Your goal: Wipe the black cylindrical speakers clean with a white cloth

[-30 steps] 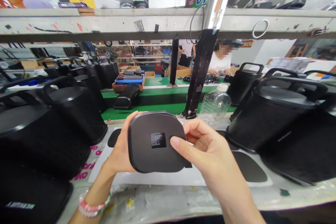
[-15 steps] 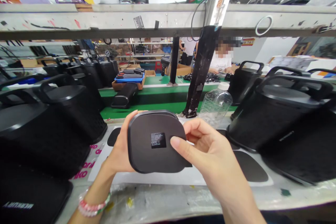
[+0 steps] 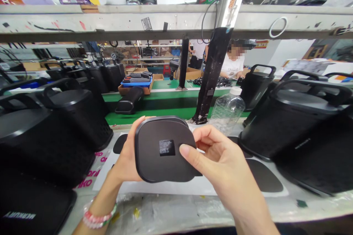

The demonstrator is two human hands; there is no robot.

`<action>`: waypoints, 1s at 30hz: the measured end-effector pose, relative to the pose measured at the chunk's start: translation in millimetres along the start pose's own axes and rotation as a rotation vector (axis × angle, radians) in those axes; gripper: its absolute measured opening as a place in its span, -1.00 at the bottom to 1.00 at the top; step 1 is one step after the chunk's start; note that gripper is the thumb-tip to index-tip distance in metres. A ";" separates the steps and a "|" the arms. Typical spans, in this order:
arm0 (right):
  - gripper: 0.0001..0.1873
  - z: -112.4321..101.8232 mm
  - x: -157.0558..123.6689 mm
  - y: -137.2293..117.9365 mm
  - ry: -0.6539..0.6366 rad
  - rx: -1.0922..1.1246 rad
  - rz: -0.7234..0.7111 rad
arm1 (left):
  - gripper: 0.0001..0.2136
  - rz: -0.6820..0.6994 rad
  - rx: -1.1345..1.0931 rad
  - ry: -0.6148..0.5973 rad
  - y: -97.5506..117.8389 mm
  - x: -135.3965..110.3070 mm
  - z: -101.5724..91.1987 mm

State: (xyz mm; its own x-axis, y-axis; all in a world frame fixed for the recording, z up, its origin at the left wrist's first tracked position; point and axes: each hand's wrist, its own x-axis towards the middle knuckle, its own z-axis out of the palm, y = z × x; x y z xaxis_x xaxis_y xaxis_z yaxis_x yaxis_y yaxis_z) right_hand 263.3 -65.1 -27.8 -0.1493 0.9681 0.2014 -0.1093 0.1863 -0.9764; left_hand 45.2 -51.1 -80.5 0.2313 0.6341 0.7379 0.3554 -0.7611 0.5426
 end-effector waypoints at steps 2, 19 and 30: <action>-0.71 -0.7 0.4 0.9 -0.004 -0.003 0.005 | 0.19 0.008 0.002 -0.003 0.4 0.7 0.3; -0.72 1.4 0.0 -1.1 0.039 -0.086 -0.068 | 0.17 0.007 0.004 -0.001 0.4 0.0 2.5; -0.71 10.8 -4.5 -4.0 0.130 -0.278 -0.142 | 0.18 0.037 0.056 0.014 1.8 -0.3 4.4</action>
State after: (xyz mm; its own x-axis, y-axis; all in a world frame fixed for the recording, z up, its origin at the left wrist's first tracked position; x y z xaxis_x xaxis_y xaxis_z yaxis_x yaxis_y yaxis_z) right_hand 253.8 -72.0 -24.0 -0.0233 0.9390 0.3430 0.1552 0.3424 -0.9267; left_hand 49.7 -52.0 -81.5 0.2324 0.6032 0.7630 0.3974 -0.7749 0.4915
